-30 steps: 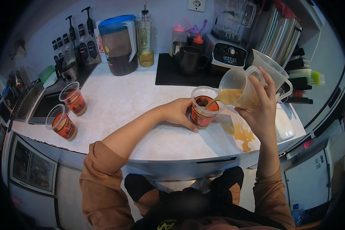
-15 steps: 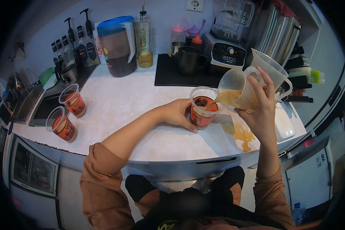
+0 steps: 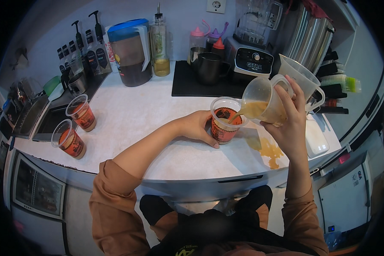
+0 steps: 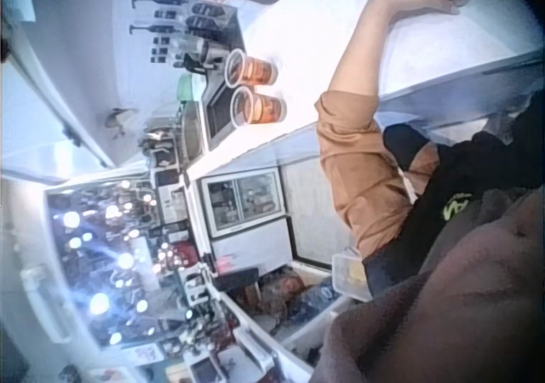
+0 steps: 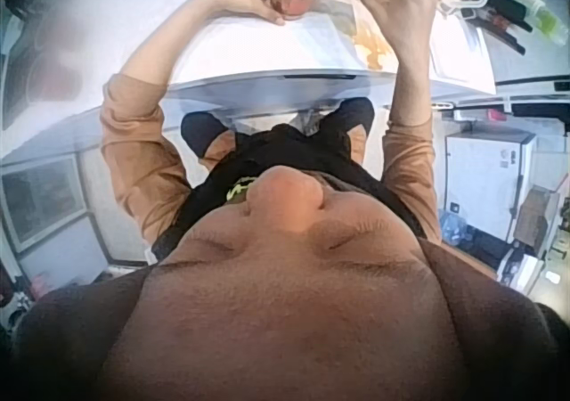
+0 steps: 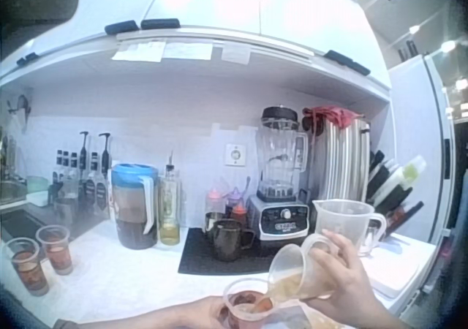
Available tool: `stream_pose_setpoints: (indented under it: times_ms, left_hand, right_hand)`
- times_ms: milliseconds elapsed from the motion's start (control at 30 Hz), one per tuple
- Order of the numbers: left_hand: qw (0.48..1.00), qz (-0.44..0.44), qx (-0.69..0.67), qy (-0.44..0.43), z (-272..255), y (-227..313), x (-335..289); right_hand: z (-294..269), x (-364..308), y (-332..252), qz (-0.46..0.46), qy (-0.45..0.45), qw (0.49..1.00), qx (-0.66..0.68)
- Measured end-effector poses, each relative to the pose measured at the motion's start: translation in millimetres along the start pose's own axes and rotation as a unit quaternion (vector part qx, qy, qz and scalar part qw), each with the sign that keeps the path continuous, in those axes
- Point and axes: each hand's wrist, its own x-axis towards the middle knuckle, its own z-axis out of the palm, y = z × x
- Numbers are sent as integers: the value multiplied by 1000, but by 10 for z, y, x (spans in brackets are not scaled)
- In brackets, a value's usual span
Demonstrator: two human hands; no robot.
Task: The person pours a beige liquid from a large plastic pitcher into several small plastic cups arranged on a white countertop. The person fills each cup sequentially, occasionally refilling the pitcher from a larger container, and places the filled cups in a row.
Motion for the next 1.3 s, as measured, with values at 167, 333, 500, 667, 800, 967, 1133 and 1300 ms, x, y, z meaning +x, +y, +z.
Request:
stream_pose_setpoints:
  times_ms: [167, 333, 500, 667, 800, 967, 1133, 1300]
  left_hand:
    - [1000, 7, 12, 2, 0, -53, 16]
    - [1000, 2, 16, -6, -4, -48, 28]
    - [1000, 8, 3, 5, 8, -37, 12]
    - [1000, 13, -6, 0, 1, -19, 5]
    - [1000, 12, -5, -2, -3, -22, 4]
    - [1000, 8, 10, -1, -2, -13, 6]
    - [1000, 17, 0, 2, 0, -38, 1]
    - [1000, 15, 1, 4, 0, -23, 7]
  right_hand:
    - [10, -10, -7, 10, -1, 1000, 7]
    - [11, -15, -5, 7, 1, 1000, 7]
    - [16, -18, 7, 3, 3, 1000, 13]
    - [8, -27, 4, 0, 9, 1000, 23]
    - [15, -34, -1, 3, 12, 1000, 28]
    - [10, -29, 13, 0, 8, 1000, 23]
    - [8, -16, 2, 0, 6, 1000, 18]
    - [-8, -8, 3, 1, 1, 1000, 15]
